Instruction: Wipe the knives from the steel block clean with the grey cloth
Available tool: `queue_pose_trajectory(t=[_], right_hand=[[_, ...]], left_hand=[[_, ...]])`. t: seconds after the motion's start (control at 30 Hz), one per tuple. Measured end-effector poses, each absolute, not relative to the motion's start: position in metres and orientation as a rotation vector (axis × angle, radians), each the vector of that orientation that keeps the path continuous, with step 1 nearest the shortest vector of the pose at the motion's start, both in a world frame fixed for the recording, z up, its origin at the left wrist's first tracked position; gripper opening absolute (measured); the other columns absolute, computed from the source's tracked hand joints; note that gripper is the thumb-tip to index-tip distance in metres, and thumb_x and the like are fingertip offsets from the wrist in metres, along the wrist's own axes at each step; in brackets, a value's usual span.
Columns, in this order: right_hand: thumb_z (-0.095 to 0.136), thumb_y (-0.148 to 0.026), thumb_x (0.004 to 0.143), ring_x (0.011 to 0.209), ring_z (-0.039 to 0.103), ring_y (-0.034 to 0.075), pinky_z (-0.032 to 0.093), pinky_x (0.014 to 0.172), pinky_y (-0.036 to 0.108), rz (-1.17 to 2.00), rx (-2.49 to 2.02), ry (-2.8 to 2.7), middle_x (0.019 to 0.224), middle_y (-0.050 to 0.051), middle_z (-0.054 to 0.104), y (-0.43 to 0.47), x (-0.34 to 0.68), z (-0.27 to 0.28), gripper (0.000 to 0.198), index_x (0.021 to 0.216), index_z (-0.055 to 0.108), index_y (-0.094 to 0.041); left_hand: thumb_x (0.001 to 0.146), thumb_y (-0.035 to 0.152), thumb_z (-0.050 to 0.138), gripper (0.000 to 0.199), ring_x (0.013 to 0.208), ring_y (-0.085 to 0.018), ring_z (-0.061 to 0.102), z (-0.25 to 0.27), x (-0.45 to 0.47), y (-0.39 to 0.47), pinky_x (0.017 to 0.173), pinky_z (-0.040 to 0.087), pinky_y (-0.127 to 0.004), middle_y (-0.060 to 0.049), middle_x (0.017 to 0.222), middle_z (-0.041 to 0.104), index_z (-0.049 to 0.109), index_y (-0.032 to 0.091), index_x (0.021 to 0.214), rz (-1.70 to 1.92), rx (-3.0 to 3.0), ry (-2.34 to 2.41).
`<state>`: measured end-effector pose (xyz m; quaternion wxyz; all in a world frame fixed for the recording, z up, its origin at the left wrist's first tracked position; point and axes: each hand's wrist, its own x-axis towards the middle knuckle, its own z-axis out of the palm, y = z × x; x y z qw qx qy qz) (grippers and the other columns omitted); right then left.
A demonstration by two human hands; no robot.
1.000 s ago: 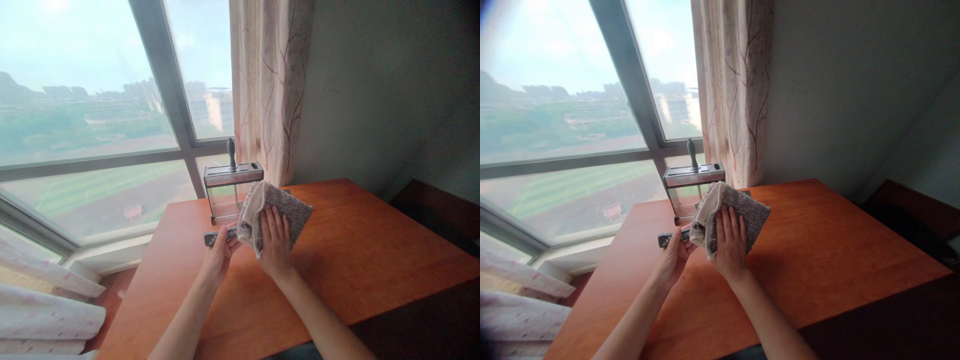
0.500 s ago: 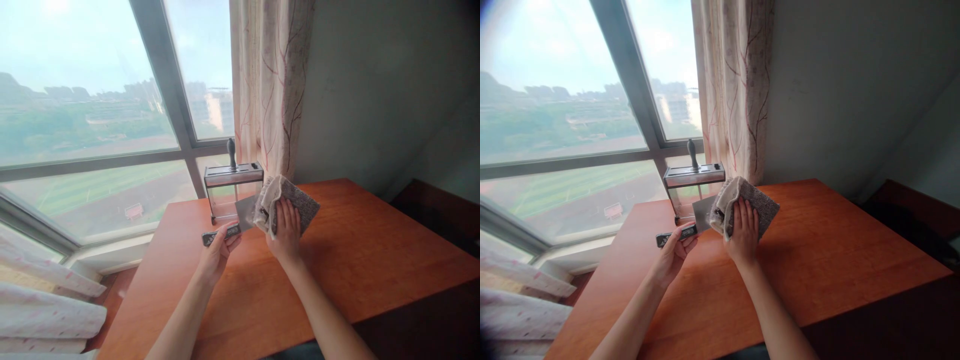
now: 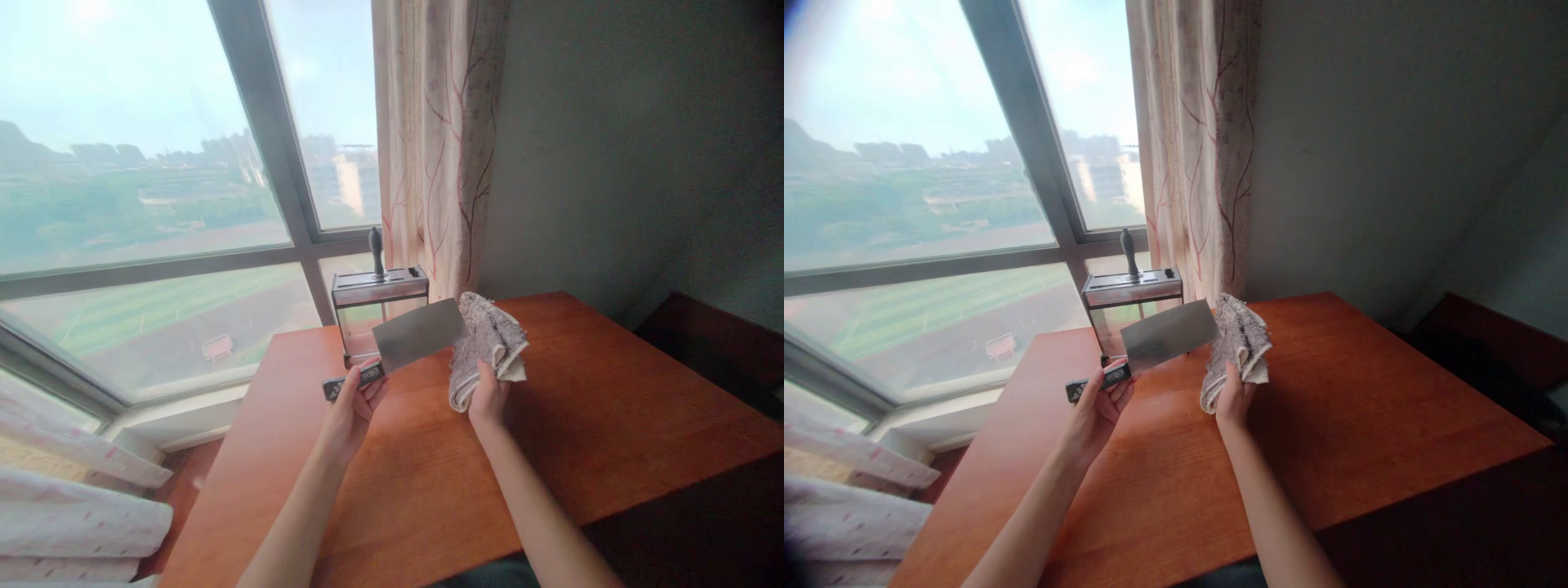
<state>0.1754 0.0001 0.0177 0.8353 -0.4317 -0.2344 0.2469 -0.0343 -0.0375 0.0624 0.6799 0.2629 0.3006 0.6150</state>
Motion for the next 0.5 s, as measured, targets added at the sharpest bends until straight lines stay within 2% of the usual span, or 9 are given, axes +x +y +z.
queue_pose_trajectory(t=[0.07, 0.13, 0.2, 0.3, 0.4, 0.5], right_hand=[[0.064, -0.020, 0.071, 0.101, 0.063, 0.022, 0.054, 0.085, 0.038, 0.592, -0.848, -0.308, 0.112, 0.001, 0.066, 0.002, 0.176, 0.014, 0.043, 0.113, 0.060, -0.021], [0.063, -0.021, 0.072, 0.103, 0.063, 0.021, 0.054, 0.085, 0.037, 0.561, -0.841, -0.313, 0.114, 0.002, 0.065, 0.000, 0.176, 0.012, 0.044, 0.116, 0.059, -0.021], [0.061, -0.023, 0.076, 0.113, 0.058, 0.023, 0.049, 0.094, 0.040, 0.456, -0.885, -0.507, 0.122, 0.005, 0.062, -0.006, 0.175, 0.013, 0.044, 0.120, 0.057, -0.020], [0.057, -0.022, 0.079, 0.130, 0.043, 0.027, 0.033, 0.108, 0.049, 0.228, -0.960, -1.138, 0.136, 0.010, 0.051, -0.017, 0.170, 0.021, 0.049, 0.128, 0.052, -0.018], [0.051, -0.018, 0.078, 0.138, 0.028, 0.030, 0.022, 0.112, 0.055, -0.015, -1.031, -1.753, 0.145, 0.011, 0.040, -0.027, 0.157, 0.034, 0.062, 0.139, 0.041, -0.015], [0.047, -0.020, 0.078, 0.140, 0.023, 0.030, 0.019, 0.113, 0.055, -0.172, -1.050, -2.012, 0.148, 0.012, 0.035, -0.036, 0.142, 0.043, 0.065, 0.142, 0.035, -0.012]], left_hand=[[0.080, 0.036, 0.066, 0.032, 0.105, -0.022, 0.065, 0.063, -0.034, -0.037, 0.095, 0.049, -0.033, -0.008, 0.109, 0.071, 0.068, 0.017, 0.105, 1.406, 0.590, 0.671], [0.079, 0.036, 0.067, 0.032, 0.106, -0.023, 0.064, 0.063, -0.034, -0.036, 0.097, 0.048, -0.035, -0.007, 0.109, 0.071, 0.067, 0.018, 0.106, 1.422, 0.597, 0.666], [0.079, 0.036, 0.067, 0.032, 0.107, -0.023, 0.063, 0.062, -0.032, -0.037, 0.098, 0.047, -0.035, -0.007, 0.111, 0.070, 0.067, 0.018, 0.106, 1.431, 0.600, 0.662], [0.079, 0.035, 0.067, 0.032, 0.107, -0.023, 0.063, 0.060, -0.029, -0.037, 0.098, 0.047, -0.036, -0.007, 0.112, 0.070, 0.068, 0.018, 0.106, 1.428, 0.600, 0.660], [0.080, 0.036, 0.066, 0.034, 0.107, -0.022, 0.063, 0.059, -0.027, -0.037, 0.098, 0.047, -0.034, -0.008, 0.112, 0.070, 0.067, 0.018, 0.109, 1.417, 0.627, 0.654], [0.080, 0.038, 0.066, 0.036, 0.105, -0.022, 0.064, 0.061, -0.027, -0.038, 0.094, 0.049, -0.033, -0.007, 0.107, 0.072, 0.066, 0.019, 0.110, 1.417, 0.637, 0.669]])
